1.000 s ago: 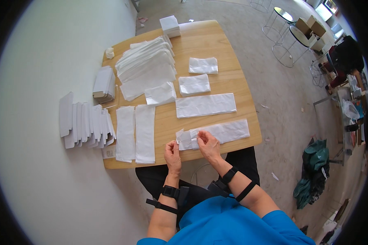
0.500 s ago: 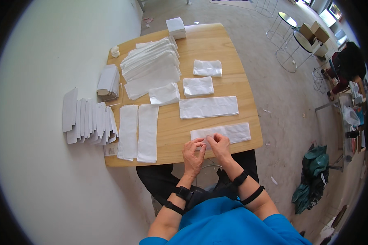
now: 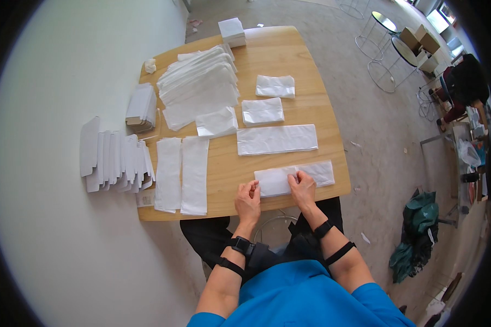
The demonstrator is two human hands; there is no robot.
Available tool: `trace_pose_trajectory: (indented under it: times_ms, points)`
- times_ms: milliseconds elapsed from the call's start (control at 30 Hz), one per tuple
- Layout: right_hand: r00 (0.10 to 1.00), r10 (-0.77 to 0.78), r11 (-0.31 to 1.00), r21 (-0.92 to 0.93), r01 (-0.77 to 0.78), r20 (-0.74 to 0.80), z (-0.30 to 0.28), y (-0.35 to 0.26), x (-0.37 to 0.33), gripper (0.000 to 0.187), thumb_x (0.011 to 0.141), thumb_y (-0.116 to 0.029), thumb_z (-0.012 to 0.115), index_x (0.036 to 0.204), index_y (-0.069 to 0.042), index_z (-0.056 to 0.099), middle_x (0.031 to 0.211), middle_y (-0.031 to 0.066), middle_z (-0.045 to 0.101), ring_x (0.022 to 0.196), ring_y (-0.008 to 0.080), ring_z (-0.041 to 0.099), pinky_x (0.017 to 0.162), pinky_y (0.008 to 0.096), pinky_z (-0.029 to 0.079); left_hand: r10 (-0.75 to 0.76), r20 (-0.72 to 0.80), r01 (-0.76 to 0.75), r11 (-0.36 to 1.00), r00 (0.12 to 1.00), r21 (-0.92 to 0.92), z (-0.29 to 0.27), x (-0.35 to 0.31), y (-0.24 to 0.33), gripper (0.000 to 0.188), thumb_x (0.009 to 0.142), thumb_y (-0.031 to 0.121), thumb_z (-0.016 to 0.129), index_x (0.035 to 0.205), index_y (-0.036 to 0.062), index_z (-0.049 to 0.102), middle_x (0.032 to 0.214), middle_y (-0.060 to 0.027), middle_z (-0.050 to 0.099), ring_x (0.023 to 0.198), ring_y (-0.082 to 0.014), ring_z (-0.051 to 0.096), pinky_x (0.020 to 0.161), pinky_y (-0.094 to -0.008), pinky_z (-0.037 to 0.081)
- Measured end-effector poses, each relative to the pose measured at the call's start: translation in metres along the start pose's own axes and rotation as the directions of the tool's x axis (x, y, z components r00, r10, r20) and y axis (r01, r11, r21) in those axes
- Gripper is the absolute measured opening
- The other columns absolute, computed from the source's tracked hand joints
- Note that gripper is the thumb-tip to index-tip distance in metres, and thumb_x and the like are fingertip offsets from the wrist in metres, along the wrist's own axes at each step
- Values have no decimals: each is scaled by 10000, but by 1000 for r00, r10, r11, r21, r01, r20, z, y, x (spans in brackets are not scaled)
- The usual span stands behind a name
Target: Folding white plastic strips into rectangular segments and stacking them on a wooden table.
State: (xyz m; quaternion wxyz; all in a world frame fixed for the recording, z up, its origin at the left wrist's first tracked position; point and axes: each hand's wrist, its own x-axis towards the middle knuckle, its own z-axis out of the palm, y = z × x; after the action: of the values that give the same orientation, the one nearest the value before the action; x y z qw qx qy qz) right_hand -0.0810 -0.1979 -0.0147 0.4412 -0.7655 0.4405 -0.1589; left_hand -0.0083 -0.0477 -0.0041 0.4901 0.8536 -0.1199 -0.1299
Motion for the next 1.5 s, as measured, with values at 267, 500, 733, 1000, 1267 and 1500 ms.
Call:
trace_pose_trajectory:
  times_ms: [267,500,733,1000,1267,1500]
  points:
    - [998,10,1000,-25,-9,57,-12,6,10,241,780,-223,649,734,12,624,651,158,627,609,279,621,602,377,474,24,114,-30,998,993,51,-5,10,-11,192,790,78,670,982,79,673,799,-39,554,695,-153,571,637,-280,476]
    - [969,-20,978,198,70,-248,-62,16,19,119,826,1,572,924,-3,640,801,114,661,691,191,645,637,294,504,26,123,-32,998,992,51,-7,11,-12,190,789,71,660,978,74,666,802,-44,555,691,-167,567,634,-283,468]
    - [978,-194,978,58,199,-81,-58,5,-15,106,791,-1,612,896,0,627,817,104,625,580,186,565,557,309,459,-121,-2,121,993,993,7,-8,6,3,205,807,126,677,977,39,601,789,-60,577,695,-181,566,629,-315,474]
    - [982,-184,980,68,187,-47,-40,1,-24,119,791,-13,636,909,-1,637,826,74,636,544,129,529,536,260,446,24,93,-41,982,995,184,-11,8,-7,224,768,108,700,951,32,595,770,-81,573,684,-211,568,641,-324,470]
    - [993,-117,990,81,116,13,-35,-4,-34,133,782,-2,612,915,-4,626,858,119,632,617,211,599,577,302,481,-31,120,30,999,992,16,-16,8,-7,189,785,131,694,921,32,606,770,-103,604,662,-219,584,622,-345,476]
    - [996,-8,998,62,14,-88,-39,18,-30,126,790,-36,620,909,5,635,837,124,635,638,217,606,608,318,488,-78,112,52,974,991,219,-6,4,-7,176,792,189,696,794,22,639,686,-119,645,639,-252,628,610,-354,486]
